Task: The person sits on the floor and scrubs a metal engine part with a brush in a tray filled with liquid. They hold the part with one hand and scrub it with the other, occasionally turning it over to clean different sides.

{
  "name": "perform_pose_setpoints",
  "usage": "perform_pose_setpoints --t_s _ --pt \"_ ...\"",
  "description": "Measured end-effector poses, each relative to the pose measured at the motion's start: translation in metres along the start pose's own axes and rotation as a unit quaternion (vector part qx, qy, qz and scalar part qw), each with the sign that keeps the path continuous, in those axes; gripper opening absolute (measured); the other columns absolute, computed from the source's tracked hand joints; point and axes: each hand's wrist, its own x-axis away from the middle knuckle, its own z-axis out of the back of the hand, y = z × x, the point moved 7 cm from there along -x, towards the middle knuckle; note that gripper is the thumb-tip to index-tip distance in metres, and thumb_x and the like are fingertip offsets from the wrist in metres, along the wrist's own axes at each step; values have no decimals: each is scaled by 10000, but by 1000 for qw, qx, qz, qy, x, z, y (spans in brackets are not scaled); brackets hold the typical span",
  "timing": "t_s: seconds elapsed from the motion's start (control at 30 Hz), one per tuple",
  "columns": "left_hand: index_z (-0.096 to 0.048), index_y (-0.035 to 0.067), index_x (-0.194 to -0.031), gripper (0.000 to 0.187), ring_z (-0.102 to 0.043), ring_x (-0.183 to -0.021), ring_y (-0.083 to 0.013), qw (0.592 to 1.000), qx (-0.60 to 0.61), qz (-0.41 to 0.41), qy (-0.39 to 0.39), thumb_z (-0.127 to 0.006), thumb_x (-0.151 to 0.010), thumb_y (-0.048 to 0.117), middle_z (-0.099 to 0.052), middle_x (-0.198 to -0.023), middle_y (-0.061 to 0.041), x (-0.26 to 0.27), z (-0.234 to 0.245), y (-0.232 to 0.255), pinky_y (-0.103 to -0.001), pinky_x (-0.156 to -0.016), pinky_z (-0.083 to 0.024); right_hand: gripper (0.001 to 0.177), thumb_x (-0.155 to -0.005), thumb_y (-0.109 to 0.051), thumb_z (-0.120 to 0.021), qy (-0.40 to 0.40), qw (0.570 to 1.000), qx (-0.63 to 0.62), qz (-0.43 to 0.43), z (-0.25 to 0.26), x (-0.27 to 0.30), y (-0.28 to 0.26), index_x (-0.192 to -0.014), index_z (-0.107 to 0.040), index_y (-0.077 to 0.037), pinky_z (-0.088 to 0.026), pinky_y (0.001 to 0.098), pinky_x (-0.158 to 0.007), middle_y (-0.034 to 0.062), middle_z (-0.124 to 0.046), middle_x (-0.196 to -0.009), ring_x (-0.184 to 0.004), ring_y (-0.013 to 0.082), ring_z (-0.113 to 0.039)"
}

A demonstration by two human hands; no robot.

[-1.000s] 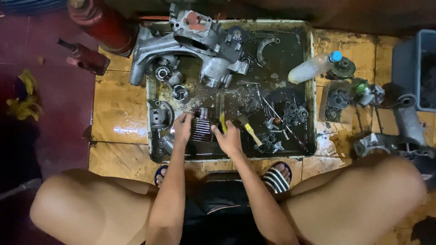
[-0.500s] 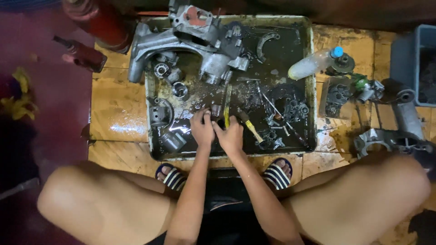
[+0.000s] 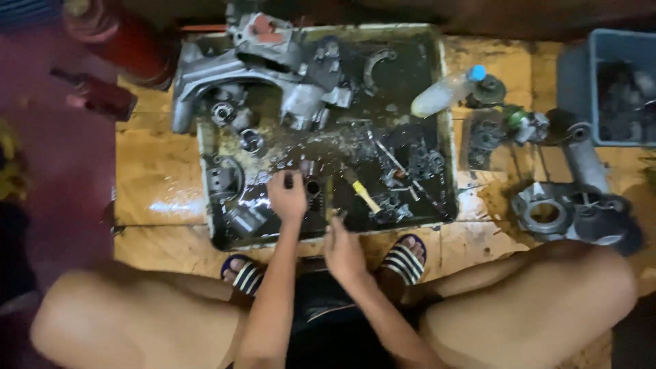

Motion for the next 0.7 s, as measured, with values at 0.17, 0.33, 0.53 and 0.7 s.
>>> perform_pose_setpoints --t_s 0.17,0.33,0.53,0.7 --pt "-684 243 -860 130 -659 -1016 -193 998 1 61 -19 -655 -877 369 -673 -933 62 -7 -16 -26 -383 -974 -543 285 -1069 -186 -418 29 999 -23 22 -2 -16 -12 -1237 -593 -37 -575 569 -751 354 -720 -924 -919 489 -729" --pt "-707 124 -871 171 -683 -1059 -305 997 43 62 26 -662 -873 288 -719 -949 -76 -3 -8 -18 -430 -983 -528 332 -1071 -225 -439 29 999 -1 22 -11 -11 -4 -1282 -629 -52 -608 519 -731 337 -725 -907 -865 436 -757" --pt "-751 150 -889 140 -700 -1012 -280 998 26 33 53 -696 -863 276 -731 -950 -48 2 -12 -18 -424 -946 -542 379 -1080 -164 -404 40 999 -9 27 8 -1 -18 -1367 -583 4 -613 538 -758 372 -712 -942 -883 447 -759" --pt "-753 169 -900 131 -706 -993 -243 994 39 88 45 -682 -884 278 -752 -968 -13 -1 -11 -22 -443 -955 -547 393 -1079 -253 -403 91 994 -7 54 -10 -42 1 -1289 -620 -2 -560 585 -671 352 -720 -855 -816 480 -740"
